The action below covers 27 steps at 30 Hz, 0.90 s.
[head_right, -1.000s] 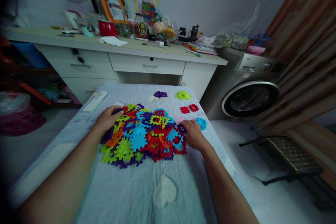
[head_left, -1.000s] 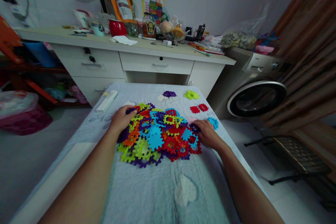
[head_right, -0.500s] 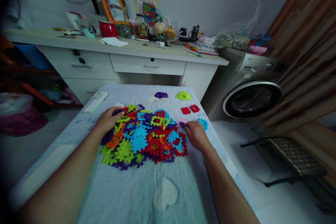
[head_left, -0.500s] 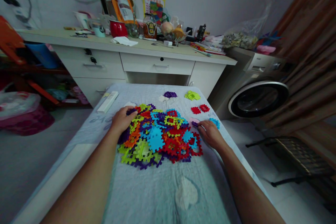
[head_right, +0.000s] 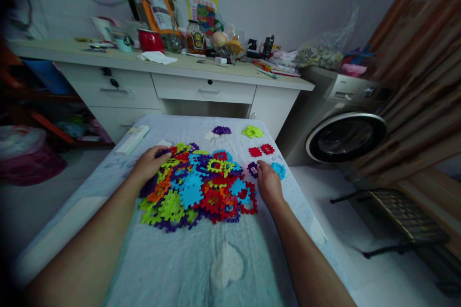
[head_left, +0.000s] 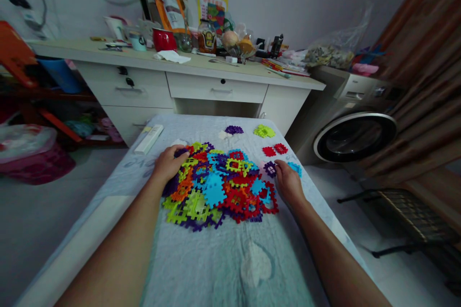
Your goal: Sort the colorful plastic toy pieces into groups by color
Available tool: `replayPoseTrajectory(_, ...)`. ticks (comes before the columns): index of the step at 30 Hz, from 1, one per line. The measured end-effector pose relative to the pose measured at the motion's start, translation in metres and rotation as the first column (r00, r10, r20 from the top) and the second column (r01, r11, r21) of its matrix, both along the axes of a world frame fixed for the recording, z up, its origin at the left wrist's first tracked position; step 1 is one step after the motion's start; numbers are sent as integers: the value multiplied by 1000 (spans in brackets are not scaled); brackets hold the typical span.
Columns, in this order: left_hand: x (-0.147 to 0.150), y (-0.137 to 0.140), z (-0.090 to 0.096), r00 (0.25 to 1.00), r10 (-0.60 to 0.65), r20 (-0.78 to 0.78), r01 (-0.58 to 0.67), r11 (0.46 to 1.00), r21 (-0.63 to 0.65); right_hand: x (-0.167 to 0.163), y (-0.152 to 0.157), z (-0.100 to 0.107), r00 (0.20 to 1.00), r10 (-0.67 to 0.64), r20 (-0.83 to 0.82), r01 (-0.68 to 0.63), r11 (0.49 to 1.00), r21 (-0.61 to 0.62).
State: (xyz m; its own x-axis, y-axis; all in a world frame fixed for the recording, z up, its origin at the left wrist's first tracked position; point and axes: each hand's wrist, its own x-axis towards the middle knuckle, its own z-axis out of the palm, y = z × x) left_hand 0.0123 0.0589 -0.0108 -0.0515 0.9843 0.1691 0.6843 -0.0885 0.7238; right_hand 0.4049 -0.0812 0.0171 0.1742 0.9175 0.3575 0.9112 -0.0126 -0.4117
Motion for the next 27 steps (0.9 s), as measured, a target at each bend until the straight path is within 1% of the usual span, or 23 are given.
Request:
replayPoseTrajectory(2,0,0,0,1000,6,6,-6,1000,-6,-1,1,0,999,-20,30,19,999,28)
replayPoseTrajectory(4,0,0,-1,1000,8,13,-8,1000,-7,-2,4,2,997,-36,72,35,999,14)
replayPoseTrajectory(7,-1,1,-2,1000,5,20,-5,1000,-2,-5,9,7,984,-34,172,41,999,-36)
replayPoseTrajectory(10,-1,1,-2,1000,7,21,-7,1000,4,-9,14,14,949,12,315,23,994,-107)
replayPoseTrajectory(12,0,1,-2,1000,14,19,-15,1000,7,-10,18,16,928,50,370,12,987,-162)
replayPoseTrajectory(16,0,1,-2,1000,14,21,-14,1000,3,-6,24,13,923,75,378,19,971,-238)
replayPoseTrajectory(21,-1,2,-2,1000,14,25,-14,1000,3,-3,31,7,944,74,320,14,965,-264)
replayPoseTrajectory(24,-1,2,-2,999,25,22,-25,1000,5,-4,33,9,955,66,289,17,961,-276)
replayPoseTrajectory(27,0,1,-2,1000,24,21,-24,1000,12,-7,35,17,943,84,322,24,949,-315)
